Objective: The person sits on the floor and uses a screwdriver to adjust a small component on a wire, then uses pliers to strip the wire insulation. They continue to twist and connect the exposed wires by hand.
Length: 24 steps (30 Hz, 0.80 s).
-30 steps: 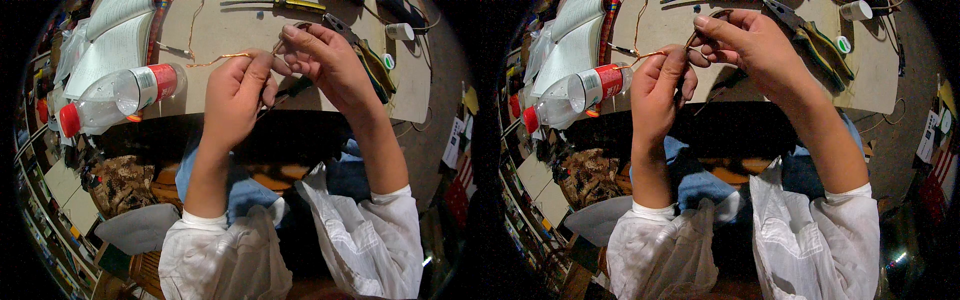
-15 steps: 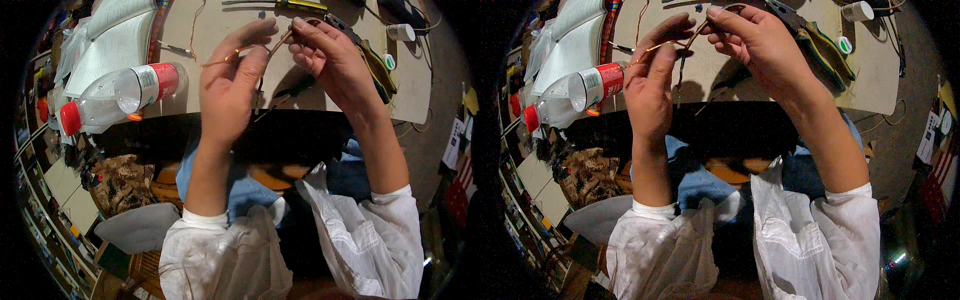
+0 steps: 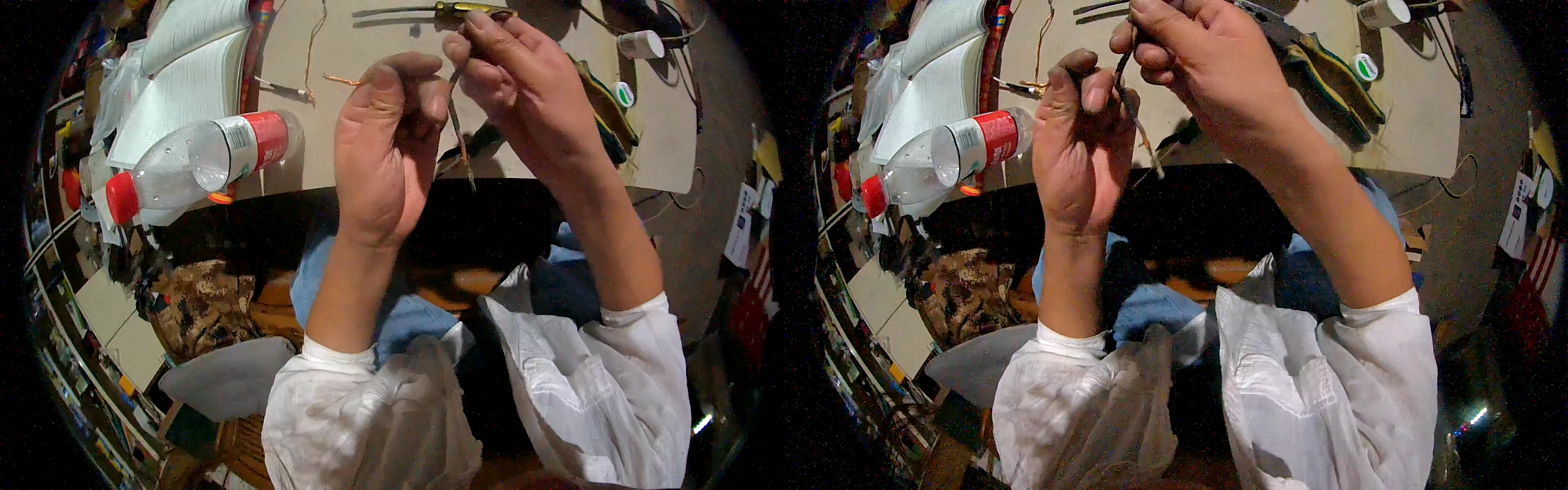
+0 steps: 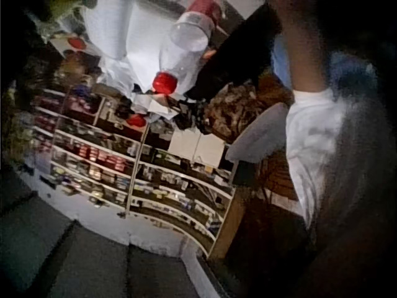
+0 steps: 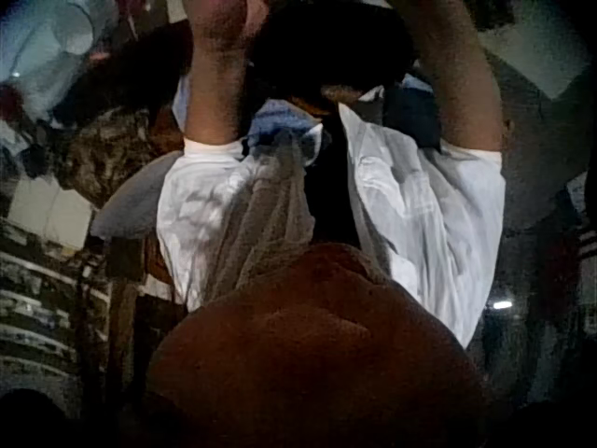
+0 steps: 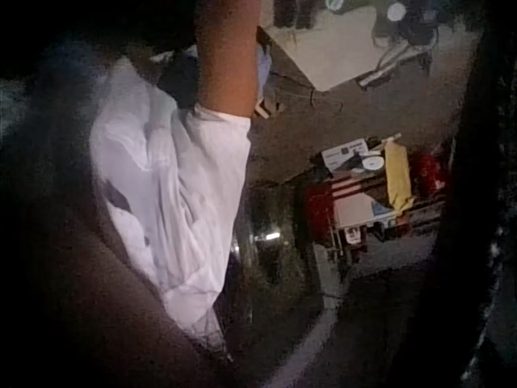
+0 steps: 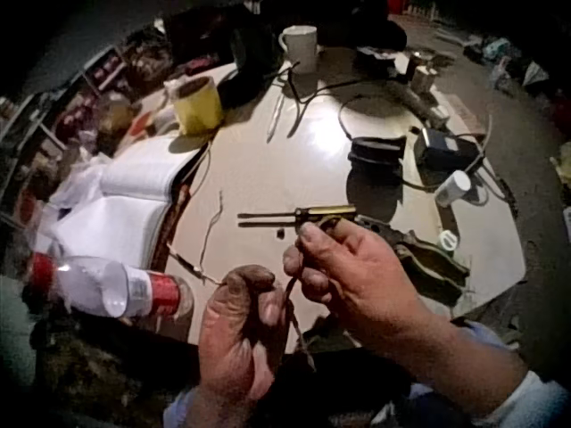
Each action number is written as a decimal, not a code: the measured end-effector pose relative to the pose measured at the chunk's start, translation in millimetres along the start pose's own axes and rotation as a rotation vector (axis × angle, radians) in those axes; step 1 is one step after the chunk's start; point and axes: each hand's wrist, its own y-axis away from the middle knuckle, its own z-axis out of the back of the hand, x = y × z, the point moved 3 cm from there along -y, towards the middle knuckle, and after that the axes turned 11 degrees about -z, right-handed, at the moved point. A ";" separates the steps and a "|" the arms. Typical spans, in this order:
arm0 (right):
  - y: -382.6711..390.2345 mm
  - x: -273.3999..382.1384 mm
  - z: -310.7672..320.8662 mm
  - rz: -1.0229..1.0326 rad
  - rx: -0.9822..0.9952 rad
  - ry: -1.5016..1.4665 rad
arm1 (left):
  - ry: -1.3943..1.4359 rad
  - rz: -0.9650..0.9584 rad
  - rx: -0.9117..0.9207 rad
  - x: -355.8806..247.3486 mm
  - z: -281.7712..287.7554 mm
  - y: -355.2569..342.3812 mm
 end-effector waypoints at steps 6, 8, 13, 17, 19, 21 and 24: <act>-11.3 0.8 10.0 0.172 0.133 0.011 | 0.070 0.009 -0.140 10.0 -24.2 -2.5; -3.4 8.7 -4.1 0.132 -0.089 0.054 | 0.105 -0.020 -0.072 10.1 -21.9 1.1; 4.0 115.6 67.7 0.640 0.373 -0.516 | 0.140 -0.012 -0.059 2.0 -19.5 10.4; 12.2 84.9 42.6 0.612 0.148 0.023 | 0.345 0.033 -0.140 -1.1 -3.5 8.3; 2.3 72.8 36.8 0.314 -0.141 0.190 | 0.425 0.064 -0.130 -4.6 -6.9 7.1; -0.5 57.8 26.2 0.229 -0.129 0.370 | 0.456 0.073 -0.153 -8.4 -9.9 7.6; -16.4 41.0 36.0 0.276 0.015 0.426 | 0.452 0.088 -0.163 -9.4 -8.2 3.1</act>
